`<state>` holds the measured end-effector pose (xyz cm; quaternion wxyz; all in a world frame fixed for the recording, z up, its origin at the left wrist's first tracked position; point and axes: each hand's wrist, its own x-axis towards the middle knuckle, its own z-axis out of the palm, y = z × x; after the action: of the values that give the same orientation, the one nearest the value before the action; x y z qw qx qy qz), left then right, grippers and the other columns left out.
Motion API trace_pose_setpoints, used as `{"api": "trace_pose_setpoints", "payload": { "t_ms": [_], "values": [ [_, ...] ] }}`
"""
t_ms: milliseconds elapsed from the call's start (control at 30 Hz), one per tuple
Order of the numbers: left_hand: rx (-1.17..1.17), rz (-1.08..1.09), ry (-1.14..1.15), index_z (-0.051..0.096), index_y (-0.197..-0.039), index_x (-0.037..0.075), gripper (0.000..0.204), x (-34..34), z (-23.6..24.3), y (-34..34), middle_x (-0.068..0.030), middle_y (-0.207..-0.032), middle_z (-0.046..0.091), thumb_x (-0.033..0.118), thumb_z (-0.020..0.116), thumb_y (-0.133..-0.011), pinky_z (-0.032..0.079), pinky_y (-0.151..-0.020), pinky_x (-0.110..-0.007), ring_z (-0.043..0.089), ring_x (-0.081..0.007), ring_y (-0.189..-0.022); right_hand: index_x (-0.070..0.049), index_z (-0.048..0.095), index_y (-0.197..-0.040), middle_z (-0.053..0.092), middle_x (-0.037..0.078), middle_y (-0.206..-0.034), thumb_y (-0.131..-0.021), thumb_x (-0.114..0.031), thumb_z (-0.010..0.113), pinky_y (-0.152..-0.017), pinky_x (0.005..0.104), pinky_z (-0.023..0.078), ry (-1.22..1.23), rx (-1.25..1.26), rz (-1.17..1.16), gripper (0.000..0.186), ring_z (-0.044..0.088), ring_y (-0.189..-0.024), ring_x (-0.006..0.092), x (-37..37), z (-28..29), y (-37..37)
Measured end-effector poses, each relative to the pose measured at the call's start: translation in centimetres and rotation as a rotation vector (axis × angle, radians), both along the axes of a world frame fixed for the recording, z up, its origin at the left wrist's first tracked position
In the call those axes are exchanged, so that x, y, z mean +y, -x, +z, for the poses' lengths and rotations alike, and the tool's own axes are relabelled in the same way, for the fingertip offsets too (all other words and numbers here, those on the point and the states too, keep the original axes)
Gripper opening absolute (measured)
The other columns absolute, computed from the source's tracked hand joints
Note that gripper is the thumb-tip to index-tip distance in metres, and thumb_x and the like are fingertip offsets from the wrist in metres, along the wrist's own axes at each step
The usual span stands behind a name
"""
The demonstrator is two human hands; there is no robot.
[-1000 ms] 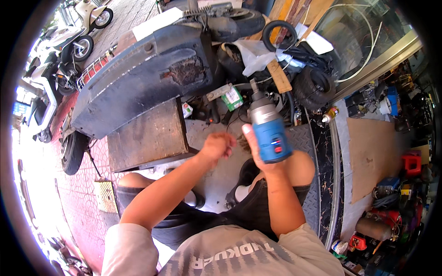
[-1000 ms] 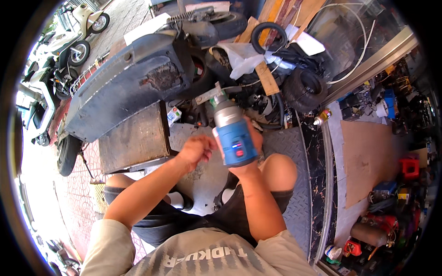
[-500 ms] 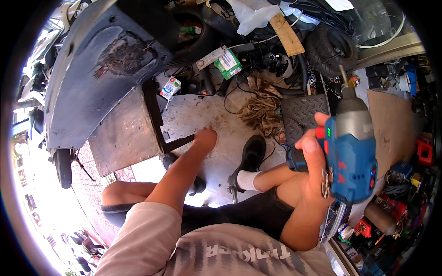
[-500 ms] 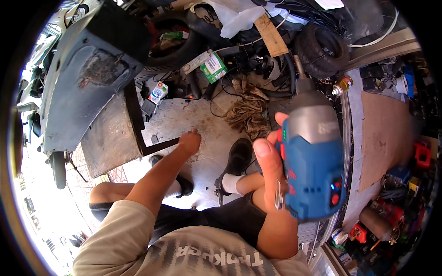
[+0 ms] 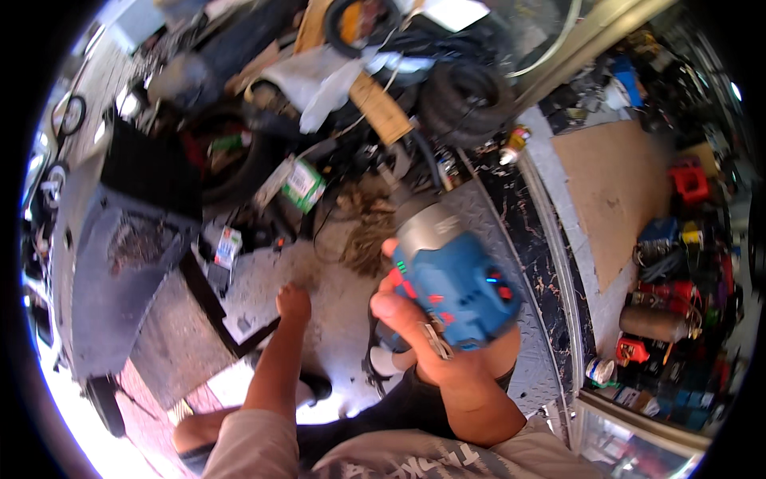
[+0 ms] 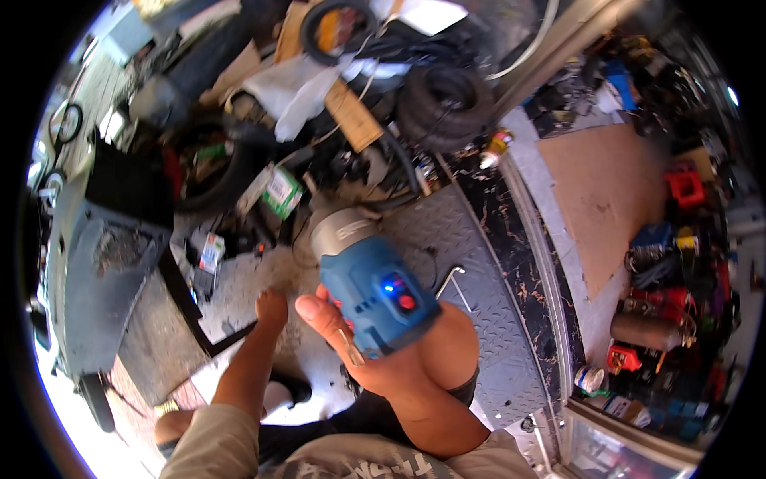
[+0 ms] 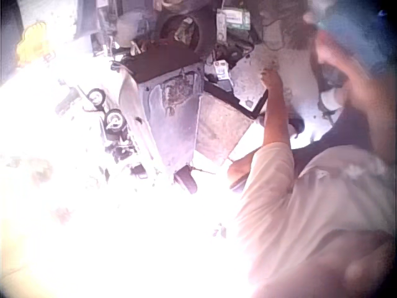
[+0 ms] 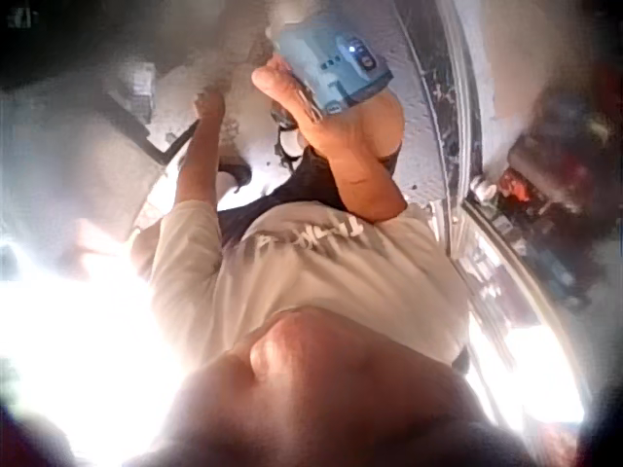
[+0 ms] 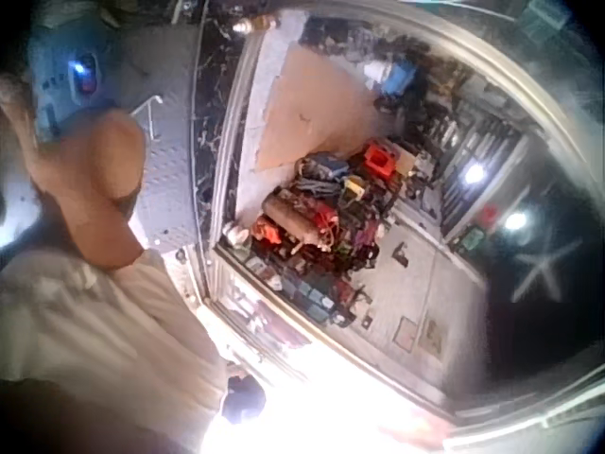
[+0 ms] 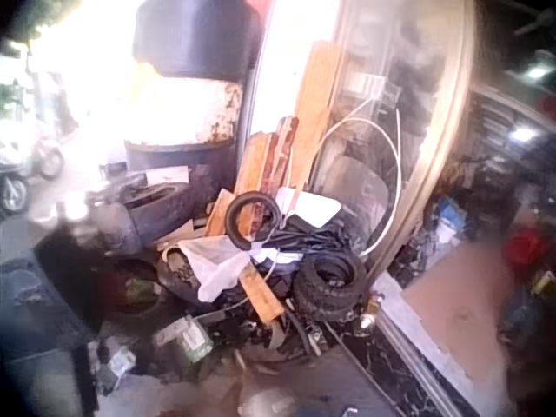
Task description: The person removes a plastic cover from the base of an electric scooter using an impact driver and a wrench.
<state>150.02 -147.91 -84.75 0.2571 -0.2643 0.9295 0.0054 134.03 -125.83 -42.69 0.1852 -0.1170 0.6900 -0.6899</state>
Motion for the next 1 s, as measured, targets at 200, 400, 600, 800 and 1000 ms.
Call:
{"api": "trace_pose_setpoints", "payload": {
  "t_ms": [200,400,600,800,1000],
  "values": [
    [0.075,-0.07,0.07,0.079,-0.107,0.01,0.025,1.5,1.4,0.0,-0.0148,-0.126,0.061,0.022,0.063,-0.092,0.053,-0.096,-0.048,0.059,-0.0349,-0.121,0.006,0.058,-0.134,0.067,0.006,-0.094,-0.092,-0.004,0.076,-0.075,0.0317,0.054,0.15,-0.088,0.063,0.047,0.066,-0.082,0.0149,1.2,-1.1,0.1],
    [0.389,0.017,-0.29,0.073,-0.115,0.007,0.034,5.1,10.6,-1.0,-0.0255,-0.142,0.053,0.024,0.072,-0.086,0.045,-0.11,-0.052,0.051,-0.0465,-0.131,-0.002,0.065,-0.12,0.07,0.007,-0.085,-0.087,-0.01,0.08,-0.073,0.0328,0.055,-0.143,0.716,-0.013,0.037,0.068,-0.076,0.0213,0.9,-2.3,1.0],
    [0.75,-0.007,-0.592,0.073,-0.111,0.004,0.028,5.9,22.0,-2.3,-0.0254,-0.132,0.063,0.017,0.075,-0.086,0.05,-0.104,-0.048,0.061,-0.0416,-0.122,-0.002,0.066,-0.119,0.072,0.015,-0.095,-0.074,-0.008,0.08,-0.078,0.0356,0.056,0.138,0.618,-0.065,0.047,0.072,-0.084,0.0289,-0.8,-5.4,2.6],
    [1.156,-0.143,-0.397,0.072,-0.105,0.001,0.017,1.5,41.4,-2.3,-0.0197,-0.117,0.072,0.006,0.069,-0.089,0.056,-0.092,-0.044,0.07,-0.0354,-0.105,-0.001,0.066,-0.116,0.072,0.015,-0.094,-0.075,-0.007,0.079,-0.076,0.0354,0.055,0.106,0.684,-0.059,0.044,0.071,-0.081,0.0299,-0.5,-4.8,2.1],
    [1.29,-0.253,0.244,0.071,-0.106,0.002,0.022,-7.6,54.9,-4.1,-0.0177,-0.121,0.071,0.021,0.059,-0.104,0.05,-0.103,-0.044,0.066,-0.0332,-0.117,-0.002,0.067,-0.117,0.072,0.014,-0.095,-0.072,-0.008,0.081,-0.077,0.0363,0.055,0.142,0.674,-0.041,0.047,0.07,-0.082,0.0301,-0.5,-5.3,1.8]
  ]
}}
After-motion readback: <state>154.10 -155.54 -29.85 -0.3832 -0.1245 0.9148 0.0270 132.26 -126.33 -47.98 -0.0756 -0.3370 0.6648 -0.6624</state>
